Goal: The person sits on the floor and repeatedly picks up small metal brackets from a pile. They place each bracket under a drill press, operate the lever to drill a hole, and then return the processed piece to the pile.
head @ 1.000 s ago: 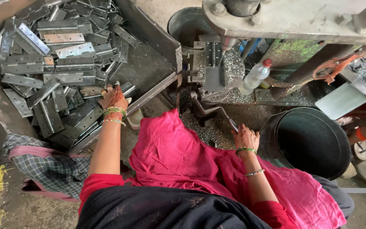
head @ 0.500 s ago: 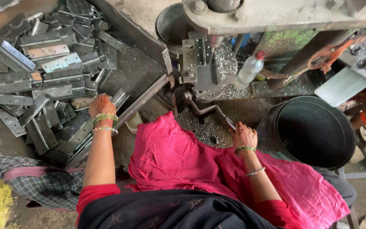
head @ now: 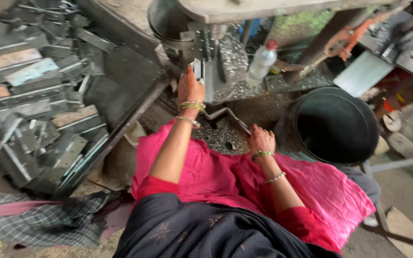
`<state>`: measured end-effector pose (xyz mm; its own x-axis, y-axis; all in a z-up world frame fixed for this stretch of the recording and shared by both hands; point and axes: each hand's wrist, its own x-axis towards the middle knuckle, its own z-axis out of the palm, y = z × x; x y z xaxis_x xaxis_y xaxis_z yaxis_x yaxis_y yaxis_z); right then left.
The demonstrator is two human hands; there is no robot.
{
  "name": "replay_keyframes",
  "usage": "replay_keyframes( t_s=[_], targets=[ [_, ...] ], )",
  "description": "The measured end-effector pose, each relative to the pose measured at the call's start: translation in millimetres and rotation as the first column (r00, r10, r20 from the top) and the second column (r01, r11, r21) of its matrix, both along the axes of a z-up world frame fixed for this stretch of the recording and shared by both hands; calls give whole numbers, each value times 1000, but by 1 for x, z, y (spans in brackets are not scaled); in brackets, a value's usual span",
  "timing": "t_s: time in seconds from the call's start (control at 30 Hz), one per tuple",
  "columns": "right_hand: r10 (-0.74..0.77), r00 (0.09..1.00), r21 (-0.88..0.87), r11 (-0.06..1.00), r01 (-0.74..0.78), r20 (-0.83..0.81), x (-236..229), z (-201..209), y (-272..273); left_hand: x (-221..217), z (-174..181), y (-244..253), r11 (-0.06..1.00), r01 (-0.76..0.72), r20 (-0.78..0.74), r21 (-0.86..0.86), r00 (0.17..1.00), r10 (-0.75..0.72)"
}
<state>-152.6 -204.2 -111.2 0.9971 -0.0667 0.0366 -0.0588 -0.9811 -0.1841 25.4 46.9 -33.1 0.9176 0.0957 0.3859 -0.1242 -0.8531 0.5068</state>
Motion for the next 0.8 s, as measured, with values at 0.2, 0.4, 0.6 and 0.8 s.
replay_keyframes(
  t_s=[0.2,0.4,0.6,0.8],
  targets=[
    [15,999,19,1000,-16,51,-1,-2,-2,-32,1,-37,970,88,15,227,995,-94],
    [3,999,-127,992,1,36,12,36,10,-59,31,-27,884,227,-158,409,972,-177],
    [19,997,-82,997,-13,72,12,35,5,-40,38,-30,902,266,-349,341,926,-141],
    [16,999,-94,995,-13,29,10,25,6,-39,27,-29,883,244,-215,401,962,-168]
  ],
)
